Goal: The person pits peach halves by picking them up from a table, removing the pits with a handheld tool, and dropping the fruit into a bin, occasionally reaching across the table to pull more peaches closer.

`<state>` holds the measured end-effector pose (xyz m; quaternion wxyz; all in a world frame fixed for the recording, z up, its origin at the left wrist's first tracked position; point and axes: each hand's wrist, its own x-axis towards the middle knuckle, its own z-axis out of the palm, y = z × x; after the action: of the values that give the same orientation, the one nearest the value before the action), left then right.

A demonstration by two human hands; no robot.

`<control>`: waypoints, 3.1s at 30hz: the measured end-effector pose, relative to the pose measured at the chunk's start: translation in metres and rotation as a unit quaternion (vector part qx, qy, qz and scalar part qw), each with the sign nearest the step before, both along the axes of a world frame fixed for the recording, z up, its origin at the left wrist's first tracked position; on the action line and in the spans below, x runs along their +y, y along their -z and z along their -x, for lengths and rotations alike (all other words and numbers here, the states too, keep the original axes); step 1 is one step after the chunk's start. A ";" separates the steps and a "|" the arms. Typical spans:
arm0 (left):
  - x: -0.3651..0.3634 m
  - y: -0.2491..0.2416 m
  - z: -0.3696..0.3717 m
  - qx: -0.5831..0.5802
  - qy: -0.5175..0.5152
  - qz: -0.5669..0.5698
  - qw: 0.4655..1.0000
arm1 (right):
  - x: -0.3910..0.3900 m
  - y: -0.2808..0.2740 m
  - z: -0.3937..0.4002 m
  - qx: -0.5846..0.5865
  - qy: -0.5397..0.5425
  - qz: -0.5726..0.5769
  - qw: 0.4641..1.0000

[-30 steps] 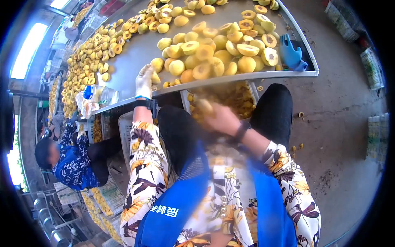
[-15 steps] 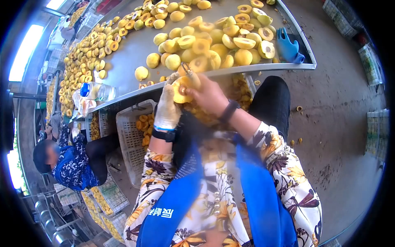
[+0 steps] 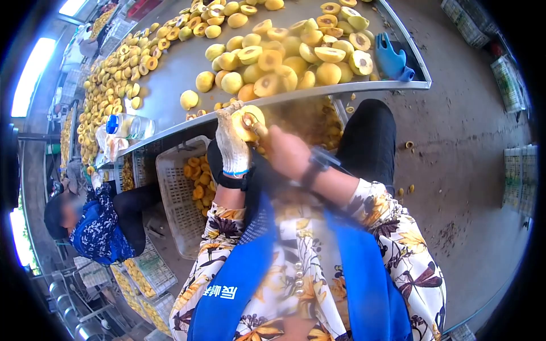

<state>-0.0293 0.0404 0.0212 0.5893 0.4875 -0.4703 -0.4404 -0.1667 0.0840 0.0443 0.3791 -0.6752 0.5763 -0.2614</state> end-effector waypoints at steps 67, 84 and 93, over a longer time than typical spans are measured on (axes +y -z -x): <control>-0.196 0.028 -0.168 -0.683 0.047 -0.231 0.691 | 0.006 0.050 0.026 -0.222 -0.021 -0.264 0.938; -0.055 -0.018 -0.055 0.323 0.088 -0.108 0.936 | -0.029 -0.003 -0.001 -0.024 0.028 0.048 0.998; -0.017 -0.028 0.008 0.349 0.102 -0.108 0.925 | -0.020 0.000 0.004 -0.015 0.006 0.033 0.999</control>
<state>-0.0377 0.0231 0.0492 0.6118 0.3130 -0.2318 -0.6885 -0.1705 0.0642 0.0448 0.3636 -0.6802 0.5655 -0.2921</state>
